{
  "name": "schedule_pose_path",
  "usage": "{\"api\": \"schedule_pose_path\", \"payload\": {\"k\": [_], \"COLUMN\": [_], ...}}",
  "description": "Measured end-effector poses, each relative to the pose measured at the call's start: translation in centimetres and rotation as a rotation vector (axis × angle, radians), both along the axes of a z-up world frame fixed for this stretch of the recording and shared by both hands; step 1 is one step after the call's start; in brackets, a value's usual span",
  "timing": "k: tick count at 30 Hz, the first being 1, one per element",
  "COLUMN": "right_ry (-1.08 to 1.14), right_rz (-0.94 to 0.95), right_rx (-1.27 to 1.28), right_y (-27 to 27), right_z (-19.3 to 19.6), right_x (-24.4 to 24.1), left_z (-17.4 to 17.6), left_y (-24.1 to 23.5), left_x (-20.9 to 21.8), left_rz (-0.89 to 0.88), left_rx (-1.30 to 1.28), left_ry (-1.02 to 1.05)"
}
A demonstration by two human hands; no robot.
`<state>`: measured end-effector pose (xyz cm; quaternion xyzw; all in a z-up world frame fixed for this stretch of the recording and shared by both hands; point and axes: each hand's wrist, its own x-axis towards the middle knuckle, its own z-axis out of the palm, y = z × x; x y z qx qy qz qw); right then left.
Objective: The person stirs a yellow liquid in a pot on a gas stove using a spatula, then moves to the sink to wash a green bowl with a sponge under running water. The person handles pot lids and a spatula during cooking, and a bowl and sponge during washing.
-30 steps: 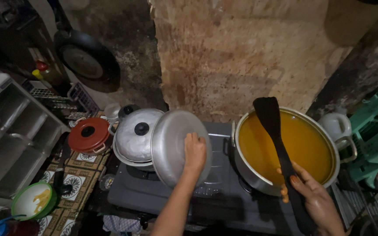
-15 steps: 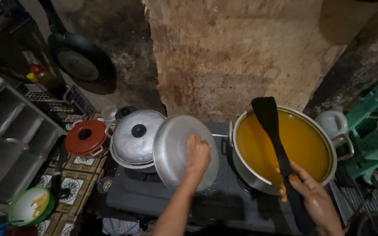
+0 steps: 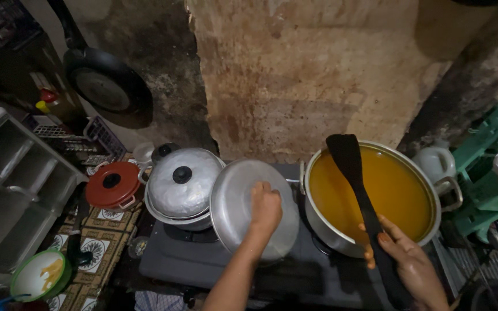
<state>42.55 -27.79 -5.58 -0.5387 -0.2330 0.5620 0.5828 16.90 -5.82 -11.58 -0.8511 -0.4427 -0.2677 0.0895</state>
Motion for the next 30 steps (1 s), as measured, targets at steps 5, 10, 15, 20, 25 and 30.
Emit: {"api": "schedule_pose_path", "payload": {"k": [5,10,15,20,25,30], "right_ry": [-0.018,-0.004,-0.069,-0.069,-0.122,-0.116], "right_rz": [-0.036,-0.031,0.020,0.016,0.044,0.081], "right_rx": [-0.021,-0.039,-0.031,-0.091,-0.150,-0.116], "right_y": [-0.4,-0.7,-0.6,0.2,1.2,2.2], "right_z": [0.7,-0.2,-1.0,-0.8,-0.7,-2.0], "right_x": [-0.3,0.4,1.5,2.0,2.1,2.2], "left_z": [0.9,1.2,2.8,8.6,14.3,14.8], "left_y": [-1.2,-1.8,-1.7,0.4,3.3,5.6], "left_x": [0.1,-0.2,-1.2,-5.3,-11.6,-16.0], "left_rz": [-0.040,-0.071,-0.079,-0.023,0.153,0.278], "left_rx": [-0.107,-0.117,-0.045,0.042,0.053,-0.009], "left_ry": [-0.003,0.025,-0.131,-0.313,-0.314,-0.309]}}
